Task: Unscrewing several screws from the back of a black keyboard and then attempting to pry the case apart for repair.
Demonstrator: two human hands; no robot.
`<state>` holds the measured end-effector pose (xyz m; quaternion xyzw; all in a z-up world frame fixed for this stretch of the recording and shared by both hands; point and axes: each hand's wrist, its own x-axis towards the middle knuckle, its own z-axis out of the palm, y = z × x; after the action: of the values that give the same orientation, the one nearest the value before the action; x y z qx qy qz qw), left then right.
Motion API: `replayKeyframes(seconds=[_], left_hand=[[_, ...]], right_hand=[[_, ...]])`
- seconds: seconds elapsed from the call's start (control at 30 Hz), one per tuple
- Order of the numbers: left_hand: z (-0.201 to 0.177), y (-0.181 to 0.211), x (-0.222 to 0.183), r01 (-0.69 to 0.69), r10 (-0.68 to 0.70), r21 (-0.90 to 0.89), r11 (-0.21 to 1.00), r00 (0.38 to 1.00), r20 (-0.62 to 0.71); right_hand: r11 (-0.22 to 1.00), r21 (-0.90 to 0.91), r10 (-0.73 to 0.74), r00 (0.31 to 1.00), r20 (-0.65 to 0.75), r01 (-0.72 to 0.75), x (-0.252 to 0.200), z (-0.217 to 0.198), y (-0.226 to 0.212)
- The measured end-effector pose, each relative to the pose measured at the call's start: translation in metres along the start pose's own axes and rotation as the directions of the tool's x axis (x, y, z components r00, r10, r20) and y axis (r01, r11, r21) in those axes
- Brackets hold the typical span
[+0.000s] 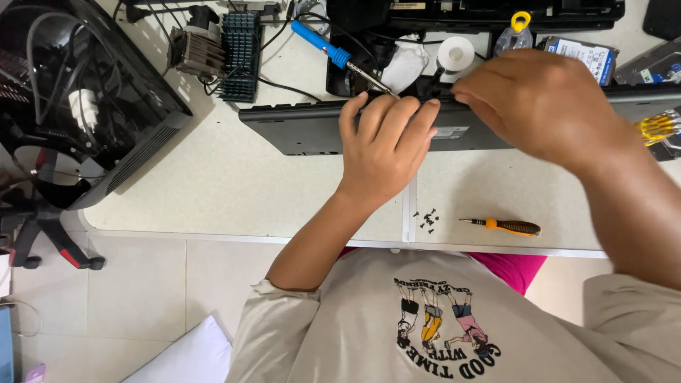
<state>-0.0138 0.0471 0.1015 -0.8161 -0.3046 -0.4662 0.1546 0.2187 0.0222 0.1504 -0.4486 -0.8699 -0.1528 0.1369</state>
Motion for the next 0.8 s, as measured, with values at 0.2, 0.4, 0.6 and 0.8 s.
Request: replayKeyframes(seconds=[0.2,0.4,0.6,0.8], left_hand=[[0.003,0.001,-0.001,0.017,-0.017,0.014,1.000,1.000,-0.016],[0.006,0.002,-0.005,0.018,-0.018,0.005,1.000,0.999,-0.029],[0.006,0.005,-0.007,0.022,-0.022,-0.007,1.000,0.999,-0.048],[0.006,0.004,-0.003,0.024,-0.023,0.010,1.000,0.999,-0.027]], right_hand=[[0.995,0.096,-0.028,0.950,0.310,-0.002,0.026,-0.002,0.018],[0.998,0.039,0.017,0.867,0.498,-0.042,0.038,-0.015,0.013],[0.990,-0.096,-0.022,0.788,0.615,0.103,0.049,-0.030,0.004],[0.982,-0.158,-0.003,0.847,0.532,0.103,0.047,-0.029,-0.002]])
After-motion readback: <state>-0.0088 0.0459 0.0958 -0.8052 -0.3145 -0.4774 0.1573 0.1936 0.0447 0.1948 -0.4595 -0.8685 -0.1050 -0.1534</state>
